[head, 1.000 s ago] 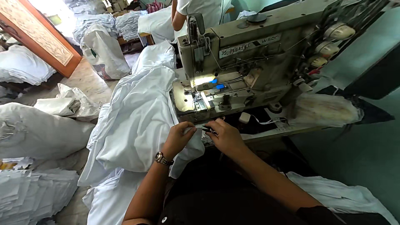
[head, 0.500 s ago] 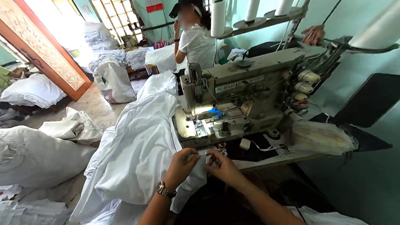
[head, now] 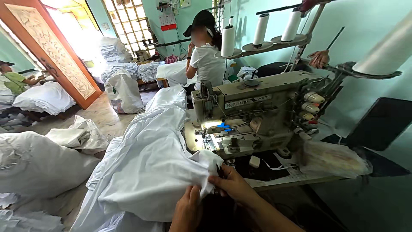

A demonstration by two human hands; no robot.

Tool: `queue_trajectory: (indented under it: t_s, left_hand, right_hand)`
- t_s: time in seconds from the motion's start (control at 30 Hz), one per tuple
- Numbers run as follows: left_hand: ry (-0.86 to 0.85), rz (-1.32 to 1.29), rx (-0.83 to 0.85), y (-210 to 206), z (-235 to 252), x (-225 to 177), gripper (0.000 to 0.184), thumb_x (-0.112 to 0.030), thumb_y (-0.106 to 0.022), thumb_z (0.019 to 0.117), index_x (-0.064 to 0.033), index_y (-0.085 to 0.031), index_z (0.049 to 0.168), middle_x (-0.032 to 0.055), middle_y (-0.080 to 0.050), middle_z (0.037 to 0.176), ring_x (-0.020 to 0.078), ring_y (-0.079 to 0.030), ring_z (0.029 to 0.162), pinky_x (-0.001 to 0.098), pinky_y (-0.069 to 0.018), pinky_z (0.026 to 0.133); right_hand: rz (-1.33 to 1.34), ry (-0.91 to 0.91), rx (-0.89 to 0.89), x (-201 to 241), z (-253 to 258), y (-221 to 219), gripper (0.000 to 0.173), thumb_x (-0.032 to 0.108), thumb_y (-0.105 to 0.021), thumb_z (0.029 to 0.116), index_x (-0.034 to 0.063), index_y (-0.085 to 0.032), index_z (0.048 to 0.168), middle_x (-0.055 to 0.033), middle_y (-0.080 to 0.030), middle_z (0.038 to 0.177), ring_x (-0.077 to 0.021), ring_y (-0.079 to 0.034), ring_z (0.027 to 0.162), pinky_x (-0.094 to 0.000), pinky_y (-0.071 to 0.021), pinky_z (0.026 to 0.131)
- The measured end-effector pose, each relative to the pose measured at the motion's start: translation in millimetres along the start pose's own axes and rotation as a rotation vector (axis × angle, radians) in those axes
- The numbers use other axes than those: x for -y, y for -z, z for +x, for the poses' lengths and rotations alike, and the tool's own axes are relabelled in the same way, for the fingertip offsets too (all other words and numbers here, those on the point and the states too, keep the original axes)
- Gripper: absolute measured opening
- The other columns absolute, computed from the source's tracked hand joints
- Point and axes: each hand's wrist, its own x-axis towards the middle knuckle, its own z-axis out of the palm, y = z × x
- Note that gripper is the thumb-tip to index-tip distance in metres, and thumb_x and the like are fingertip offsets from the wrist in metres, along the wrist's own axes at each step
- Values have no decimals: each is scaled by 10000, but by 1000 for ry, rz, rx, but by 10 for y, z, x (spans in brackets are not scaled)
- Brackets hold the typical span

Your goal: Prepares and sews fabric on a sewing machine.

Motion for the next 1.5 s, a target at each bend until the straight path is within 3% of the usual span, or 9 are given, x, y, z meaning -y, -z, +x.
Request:
queue_trajectory:
  t_s: [0.17,0.3,0.43,0.57,0.87,1.13,1.27,1.4,1.5]
  left_hand:
    - [120,-705,118,264,157,-139,376,7,-668,872,25,-568,1234,86,-701,1041,90,-697,828,270,-613,741]
    - [163,-1108,303,239,243,-181,475,-80,-718,942,-23,-432,1316,90,-649,1179,181,-729,846,376,-654,755]
    - [113,-923,153,175,270,-107,456,-297,-800,886,-49,-558,1182,17,-672,1010,80,-685,855,276,-607,764]
    - [245,-956,239,212,334,-100,182,-91,-824,824,-31,-662,881,-5,-692,748,51,-659,681,245,-571,656]
    - [315,-1061,-277,1093,498,121,119,-158,-660,973,-199,-633,1081,-47,-692,847,39,-676,719,230,-595,668]
    - [223,-1009,134,1688,582,152,292,-275,-677,982,-203,-647,1264,-70,-699,777,-15,-649,654,162,-562,627]
    - [299,-528,205,1719,678,305,348,-152,-579,1009,-97,-565,1353,-47,-655,776,33,-593,638,222,-528,618]
    - [365,-620,72,1792,689,315,235,-164,-464,1068,-143,-634,1229,-57,-655,846,23,-631,726,215,-564,687]
    - [265,-509,78,1823,681,394,145,-157,-609,996,-132,-726,1079,-67,-713,952,10,-657,823,200,-565,745]
  right_hand:
    - [29,31,-3,62,39,-76,301,19,-779,854,50,-649,1123,-22,-735,924,-60,-660,693,-222,-559,597]
    - [31,72,-27,20,39,-68,342,-21,-778,843,23,-655,1160,-47,-745,989,-109,-715,848,-286,-614,757]
    - [-63,103,17,-88,-18,-43,384,-6,-813,811,4,-661,1164,-38,-754,995,-115,-731,907,-311,-625,846]
    - [-137,15,99,-152,-60,-86,372,30,-844,791,10,-671,1120,-28,-755,956,-94,-730,875,-293,-624,826]
    - [-906,283,-202,-246,-44,320,157,105,-687,869,23,-734,994,-92,-709,903,-165,-679,806,-360,-588,749]
    - [-451,167,-317,-185,49,442,135,0,-701,858,40,-733,983,18,-732,867,0,-638,693,-177,-542,638]
    - [153,-18,1,-98,-49,534,209,48,-657,930,150,-762,1079,19,-736,849,14,-532,513,-150,-448,460]
    - [189,-4,-24,-134,-3,510,165,125,-606,997,190,-755,1025,49,-712,813,21,-553,557,-151,-461,492]
    - [75,23,-84,-167,14,482,201,69,-592,983,157,-773,998,45,-741,862,15,-590,599,-152,-480,517]
